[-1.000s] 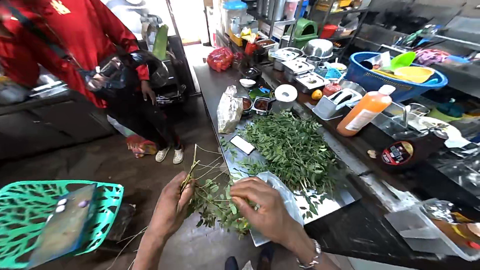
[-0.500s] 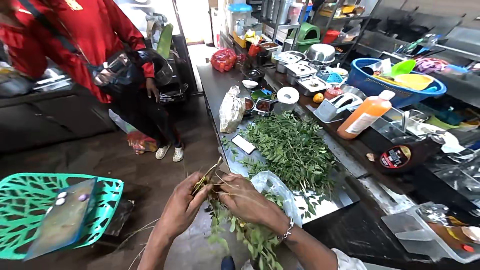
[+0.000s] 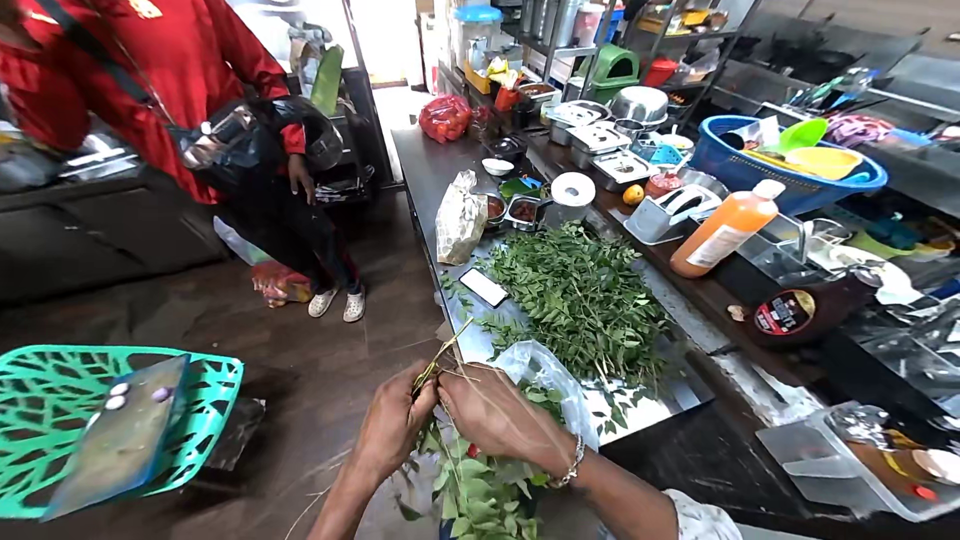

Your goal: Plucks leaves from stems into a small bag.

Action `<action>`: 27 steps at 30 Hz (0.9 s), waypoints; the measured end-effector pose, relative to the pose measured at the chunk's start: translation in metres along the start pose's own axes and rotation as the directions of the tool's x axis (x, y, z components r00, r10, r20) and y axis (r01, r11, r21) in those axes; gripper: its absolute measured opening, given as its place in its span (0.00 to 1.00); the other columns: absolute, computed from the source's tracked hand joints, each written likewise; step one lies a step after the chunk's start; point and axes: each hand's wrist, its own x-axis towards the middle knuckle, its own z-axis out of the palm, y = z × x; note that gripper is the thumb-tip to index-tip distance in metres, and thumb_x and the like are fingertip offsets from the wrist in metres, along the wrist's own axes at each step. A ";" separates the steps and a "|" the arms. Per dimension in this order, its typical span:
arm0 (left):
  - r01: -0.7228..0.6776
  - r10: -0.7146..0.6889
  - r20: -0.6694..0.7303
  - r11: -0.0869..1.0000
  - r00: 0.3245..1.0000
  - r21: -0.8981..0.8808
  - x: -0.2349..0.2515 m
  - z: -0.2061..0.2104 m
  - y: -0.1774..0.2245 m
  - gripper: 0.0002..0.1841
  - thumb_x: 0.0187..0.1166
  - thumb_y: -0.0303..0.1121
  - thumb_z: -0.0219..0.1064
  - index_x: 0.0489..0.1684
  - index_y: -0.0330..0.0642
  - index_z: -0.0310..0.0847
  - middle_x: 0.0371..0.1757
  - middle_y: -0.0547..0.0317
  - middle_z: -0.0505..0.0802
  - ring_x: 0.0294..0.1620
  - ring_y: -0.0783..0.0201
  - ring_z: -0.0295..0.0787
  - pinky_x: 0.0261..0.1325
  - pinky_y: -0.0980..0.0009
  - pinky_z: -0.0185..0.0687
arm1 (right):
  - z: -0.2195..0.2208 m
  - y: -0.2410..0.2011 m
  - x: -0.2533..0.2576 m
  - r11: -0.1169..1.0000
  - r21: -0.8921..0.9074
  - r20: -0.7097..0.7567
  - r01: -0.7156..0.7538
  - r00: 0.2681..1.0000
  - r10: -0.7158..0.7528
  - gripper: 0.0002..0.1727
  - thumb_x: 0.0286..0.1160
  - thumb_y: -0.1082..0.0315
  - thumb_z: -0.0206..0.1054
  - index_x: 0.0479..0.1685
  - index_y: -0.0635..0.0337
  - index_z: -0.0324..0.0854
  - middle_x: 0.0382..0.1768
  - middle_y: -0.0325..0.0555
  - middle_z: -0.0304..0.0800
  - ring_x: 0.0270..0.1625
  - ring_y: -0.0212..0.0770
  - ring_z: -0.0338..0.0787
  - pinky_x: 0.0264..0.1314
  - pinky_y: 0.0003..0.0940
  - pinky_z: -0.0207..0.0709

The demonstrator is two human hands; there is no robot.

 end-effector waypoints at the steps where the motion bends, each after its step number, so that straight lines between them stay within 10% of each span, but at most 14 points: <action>1: -0.002 0.002 0.031 1.000 1.000 -0.002 -0.001 0.000 -0.001 0.17 0.84 0.49 0.52 0.41 0.53 0.85 0.26 0.69 0.85 0.28 0.71 0.83 0.34 0.66 0.82 | -0.003 0.004 -0.004 0.998 0.055 0.028 0.031 0.999 -0.032 0.23 0.93 0.55 0.44 0.53 0.60 0.82 0.48 0.55 0.89 0.57 0.55 0.89 0.63 0.56 0.79; 9: 0.077 -0.089 0.174 0.994 0.981 0.072 -0.014 0.009 0.012 0.29 0.86 0.65 0.45 0.36 0.55 0.86 0.24 0.69 0.84 0.28 0.69 0.83 0.36 0.62 0.82 | 0.006 0.012 -0.026 0.999 -0.017 0.068 -0.051 0.996 0.052 0.26 0.94 0.51 0.41 0.57 0.60 0.79 0.51 0.55 0.88 0.61 0.55 0.89 0.64 0.57 0.80; 16: 0.033 0.036 0.208 0.948 0.978 -0.318 -0.024 0.026 -0.002 0.25 0.84 0.60 0.54 0.28 0.52 0.87 0.21 0.73 0.84 0.23 0.76 0.79 0.29 0.72 0.78 | 0.016 0.039 -0.034 0.932 0.350 0.138 0.094 0.979 -0.151 0.25 0.93 0.53 0.45 0.37 0.60 0.81 0.33 0.50 0.83 0.40 0.48 0.85 0.47 0.50 0.77; 27: -0.081 0.122 0.081 0.916 0.989 -0.393 -0.049 0.018 0.016 0.15 0.80 0.41 0.61 0.22 0.49 0.83 0.19 0.74 0.82 0.21 0.82 0.75 0.24 0.80 0.73 | -0.002 0.058 -0.083 0.758 0.645 0.201 0.102 0.934 -0.296 0.22 0.94 0.56 0.46 0.42 0.60 0.81 0.30 0.41 0.80 0.31 0.33 0.79 0.37 0.34 0.75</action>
